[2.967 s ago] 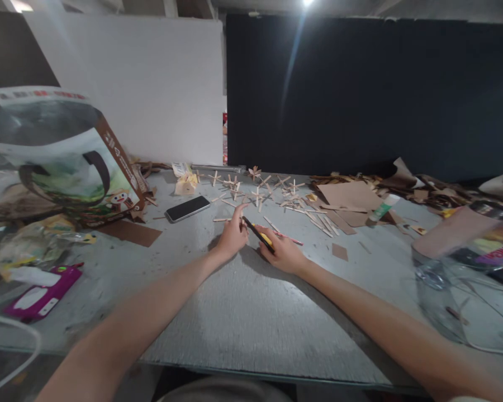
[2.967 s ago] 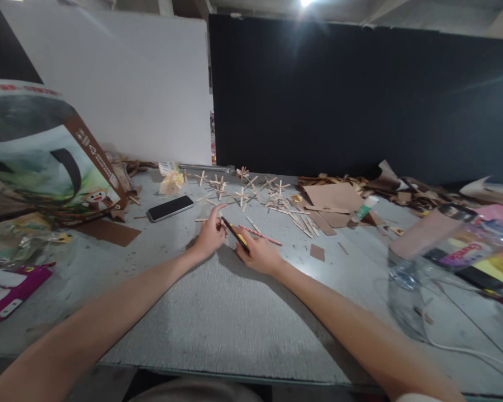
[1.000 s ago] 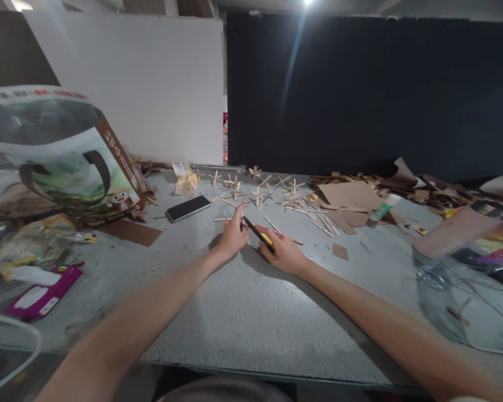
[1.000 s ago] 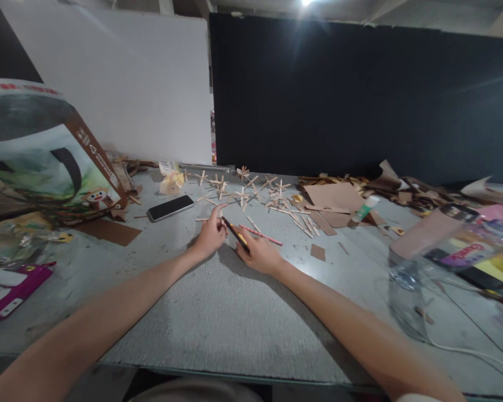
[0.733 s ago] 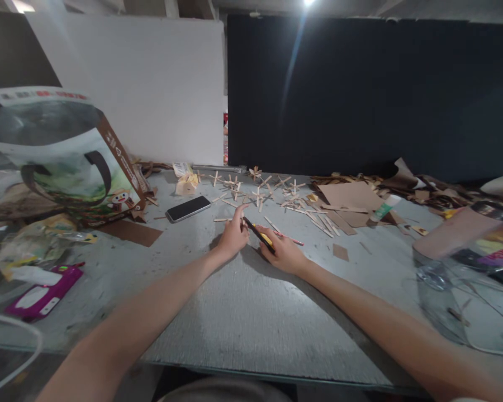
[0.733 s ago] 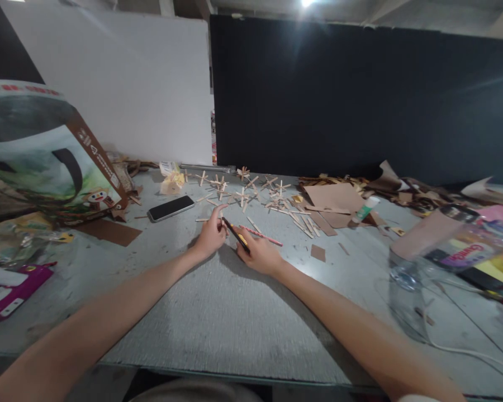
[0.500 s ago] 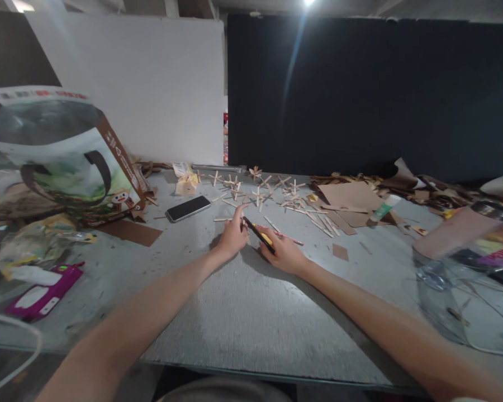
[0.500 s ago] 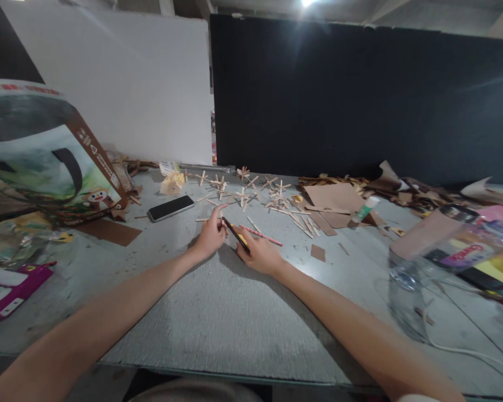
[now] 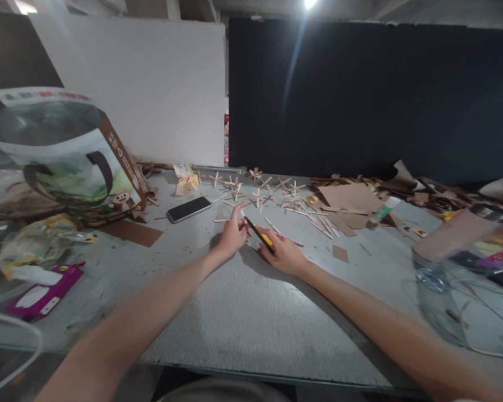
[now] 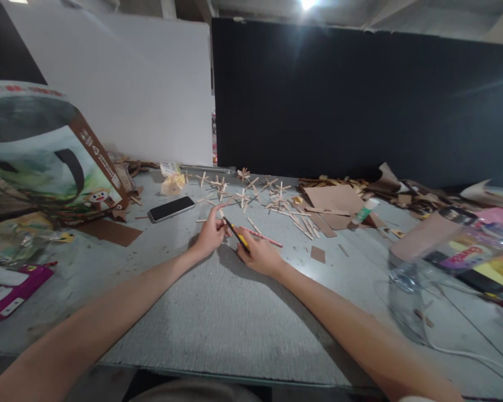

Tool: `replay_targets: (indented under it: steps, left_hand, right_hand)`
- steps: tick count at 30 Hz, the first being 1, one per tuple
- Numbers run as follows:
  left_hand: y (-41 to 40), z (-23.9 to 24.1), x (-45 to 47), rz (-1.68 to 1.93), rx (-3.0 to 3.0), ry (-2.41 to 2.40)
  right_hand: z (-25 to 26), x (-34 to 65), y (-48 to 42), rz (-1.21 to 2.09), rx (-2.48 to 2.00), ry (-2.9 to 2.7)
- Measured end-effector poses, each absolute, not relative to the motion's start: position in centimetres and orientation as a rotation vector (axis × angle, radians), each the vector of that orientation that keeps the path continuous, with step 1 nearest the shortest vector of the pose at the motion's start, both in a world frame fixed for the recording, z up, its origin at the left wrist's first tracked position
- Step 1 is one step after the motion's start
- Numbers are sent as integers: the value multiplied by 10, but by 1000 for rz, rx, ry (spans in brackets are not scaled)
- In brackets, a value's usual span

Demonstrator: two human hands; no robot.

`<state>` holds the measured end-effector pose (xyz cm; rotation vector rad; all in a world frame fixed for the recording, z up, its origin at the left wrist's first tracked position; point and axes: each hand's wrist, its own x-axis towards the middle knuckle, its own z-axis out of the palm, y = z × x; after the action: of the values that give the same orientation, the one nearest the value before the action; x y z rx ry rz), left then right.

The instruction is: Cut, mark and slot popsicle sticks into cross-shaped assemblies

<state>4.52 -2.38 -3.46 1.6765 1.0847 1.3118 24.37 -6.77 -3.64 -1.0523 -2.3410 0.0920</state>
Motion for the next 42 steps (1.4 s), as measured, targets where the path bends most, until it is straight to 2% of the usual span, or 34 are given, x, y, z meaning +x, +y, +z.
replay_targets:
  steps: [10,18,34,42]
  left_hand:
    - [-26,-33,44,1314,1880,1207]
    - [-24,-34,45,1315,1785,1252]
    - [-23,-33,47,1329,1640,1332]
    - [-26,-32,47,1378,1754,1355]
  right_hand:
    - [-35,244,-67,134,-1001,-2299]
    - [-32,244,-68,204,-1037,-2267]
    - [-33,242,-68,3,-1039,-2309]
    - [-32,243,-68,24,-1057,-2308]
